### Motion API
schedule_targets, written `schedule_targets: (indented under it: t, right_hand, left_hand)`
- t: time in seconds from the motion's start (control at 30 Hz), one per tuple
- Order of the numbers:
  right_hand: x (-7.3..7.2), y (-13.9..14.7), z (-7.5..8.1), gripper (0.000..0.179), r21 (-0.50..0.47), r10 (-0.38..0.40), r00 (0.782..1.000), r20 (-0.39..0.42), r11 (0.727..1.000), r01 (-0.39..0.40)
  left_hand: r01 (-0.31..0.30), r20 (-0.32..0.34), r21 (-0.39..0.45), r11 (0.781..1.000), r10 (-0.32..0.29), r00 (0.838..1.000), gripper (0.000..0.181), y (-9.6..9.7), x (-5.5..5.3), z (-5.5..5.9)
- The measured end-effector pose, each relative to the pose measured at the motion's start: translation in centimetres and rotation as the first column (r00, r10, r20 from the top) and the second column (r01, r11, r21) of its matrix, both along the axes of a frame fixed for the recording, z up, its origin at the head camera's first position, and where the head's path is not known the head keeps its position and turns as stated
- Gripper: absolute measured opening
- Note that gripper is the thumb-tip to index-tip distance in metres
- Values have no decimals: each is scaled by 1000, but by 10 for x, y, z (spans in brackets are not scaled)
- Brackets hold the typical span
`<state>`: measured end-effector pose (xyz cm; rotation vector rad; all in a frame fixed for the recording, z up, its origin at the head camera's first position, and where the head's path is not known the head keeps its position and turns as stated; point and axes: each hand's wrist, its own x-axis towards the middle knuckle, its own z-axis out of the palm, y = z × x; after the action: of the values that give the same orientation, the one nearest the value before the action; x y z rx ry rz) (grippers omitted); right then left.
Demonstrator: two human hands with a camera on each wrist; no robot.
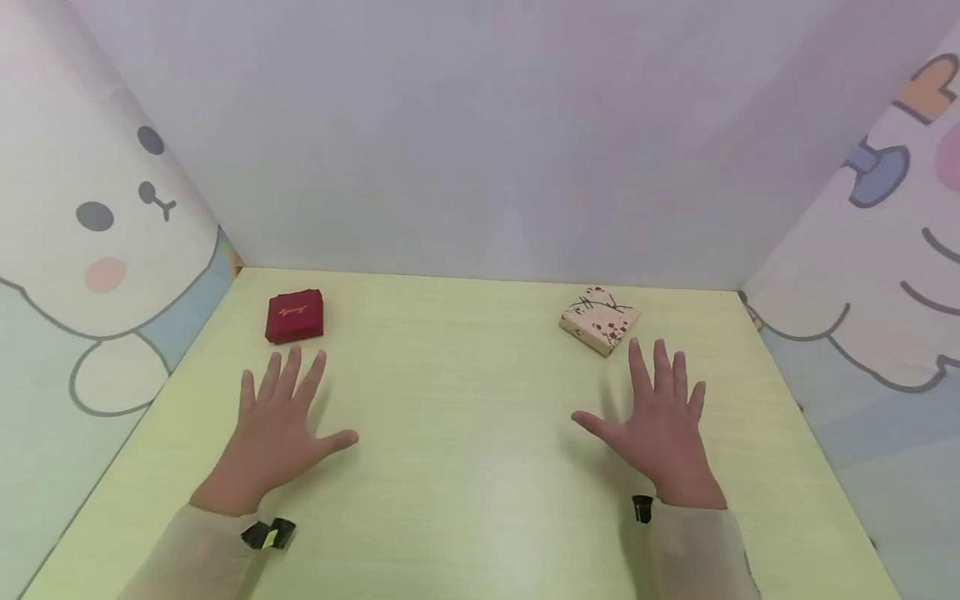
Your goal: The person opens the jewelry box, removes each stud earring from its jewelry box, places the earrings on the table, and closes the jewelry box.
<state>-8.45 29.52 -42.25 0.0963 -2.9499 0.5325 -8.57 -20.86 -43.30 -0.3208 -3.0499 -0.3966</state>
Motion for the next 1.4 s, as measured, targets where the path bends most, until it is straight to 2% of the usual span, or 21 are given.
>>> schedule_targets:
  t: [0.17, 0.3, 0.47, 0.77, 0.93, 1.1, 1.3, 1.4]
  right_hand:
    - [-16, 5, 3, 127, 14, 6, 1000, 22, 1000, -7]
    - [-27, 8, 7, 127, 26, 12, 999, 49, 1000, -13]
    - [-41, 8, 7, 129, 8, 21, 992, 121, 1000, -22]
    - [-71, 19, 5, 127, 8, 7, 972, 234, 1000, -9]
    - [-87, 30, 1, 132, -75, -11, 963, 269, 997, 32]
    - [-105, 42, -4, 136, -150, -1, 949, 314, 987, 51]
    - [-128, 43, -5, 141, -123, 39, 935, 353, 992, 5]
    - [-137, 42, -5, 141, -100, 36, 929, 368, 995, 1]
  left_hand:
    - [43, -9, 8, 999, -43, 999, 124, 7, -14, 2]
    - [75, 13, 19, 997, -75, 997, 124, 15, -26, 7]
    - [113, 43, 23, 993, -114, 993, 124, 28, -45, 11]
    - [191, 117, 88, 978, -200, 973, 117, 68, -80, 27]
    - [272, 129, 82, 959, -281, 951, 113, 101, -102, 34]
    - [341, 163, 135, 930, -360, 918, 108, 141, -118, 39]
    - [417, 214, 213, 884, -458, 863, 103, 186, -132, 36]
    - [421, 247, 264, 868, -482, 840, 102, 208, -139, 32]
